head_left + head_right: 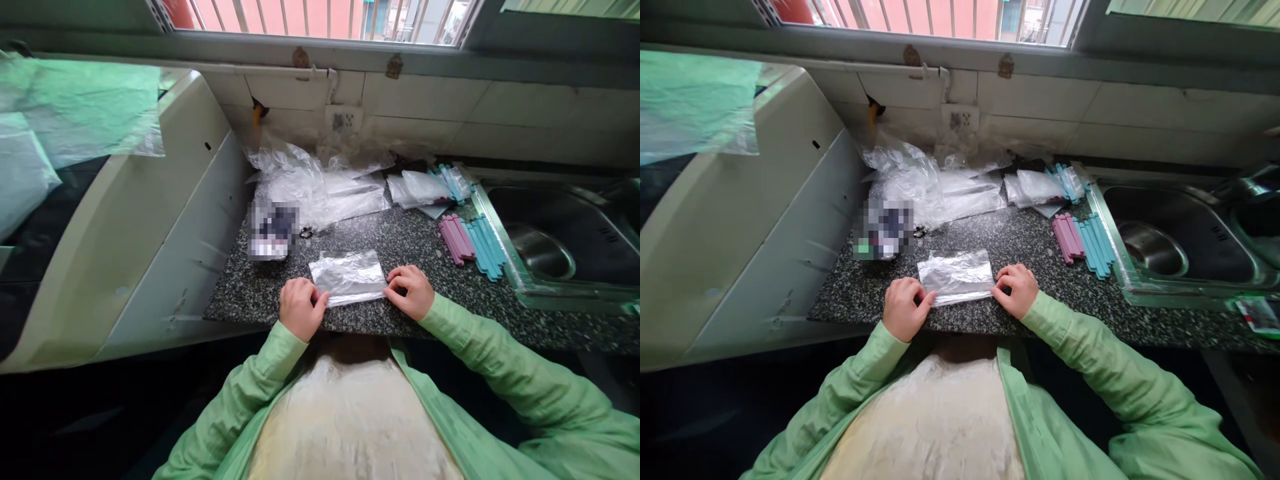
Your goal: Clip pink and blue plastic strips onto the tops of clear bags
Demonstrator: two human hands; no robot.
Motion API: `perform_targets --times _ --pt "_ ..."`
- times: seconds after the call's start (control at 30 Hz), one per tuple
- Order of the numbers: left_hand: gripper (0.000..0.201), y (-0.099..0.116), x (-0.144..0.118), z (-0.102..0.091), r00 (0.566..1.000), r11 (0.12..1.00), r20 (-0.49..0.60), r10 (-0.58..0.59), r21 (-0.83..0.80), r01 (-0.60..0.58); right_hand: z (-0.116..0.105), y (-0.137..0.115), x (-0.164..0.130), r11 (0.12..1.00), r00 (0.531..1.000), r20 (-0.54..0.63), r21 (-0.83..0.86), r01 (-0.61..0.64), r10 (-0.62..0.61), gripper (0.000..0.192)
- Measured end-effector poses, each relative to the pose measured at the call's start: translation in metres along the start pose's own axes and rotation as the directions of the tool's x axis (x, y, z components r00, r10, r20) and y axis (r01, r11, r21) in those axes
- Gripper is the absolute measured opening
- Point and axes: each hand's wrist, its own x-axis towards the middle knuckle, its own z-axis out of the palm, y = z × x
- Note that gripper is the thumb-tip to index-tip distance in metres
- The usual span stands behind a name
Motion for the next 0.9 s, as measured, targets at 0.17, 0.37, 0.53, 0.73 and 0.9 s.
perform_targets --times 0.17,0.37,0.53,0.73,0.9 --pt "0.015 0.009 -0.005 -0.004 0.944 0.962 -0.214 0.251 -0.057 -0.269 -0.010 -0.008 -0.001 0.993 0.990 -0.084 -0.027 0.113 -0.115 0.008" --pt "0.013 0.011 -0.007 0.001 0.895 0.894 -0.034 0.445 -0.050 -0.446 -0.009 -0.012 -0.009 0.896 0.914 -0.043 -0.221 0.386 -0.404 0.008" --pt "0.014 0.004 -0.009 0.001 0.911 0.910 0.029 0.412 -0.075 -0.409 -0.011 -0.006 -0.017 0.884 0.909 -0.042 -0.254 0.392 -0.415 0.009" --pt "0.014 0.004 -0.008 -0.001 0.919 0.917 0.055 0.390 -0.111 -0.383 -0.011 -0.003 -0.012 0.856 0.908 0.055 -0.313 0.411 -0.415 0.013" --pt "0.014 0.004 -0.006 -0.002 0.917 0.919 0.088 0.388 -0.110 -0.379 -0.015 -0.008 -0.002 0.887 0.920 0.032 -0.254 0.386 -0.391 0.016"
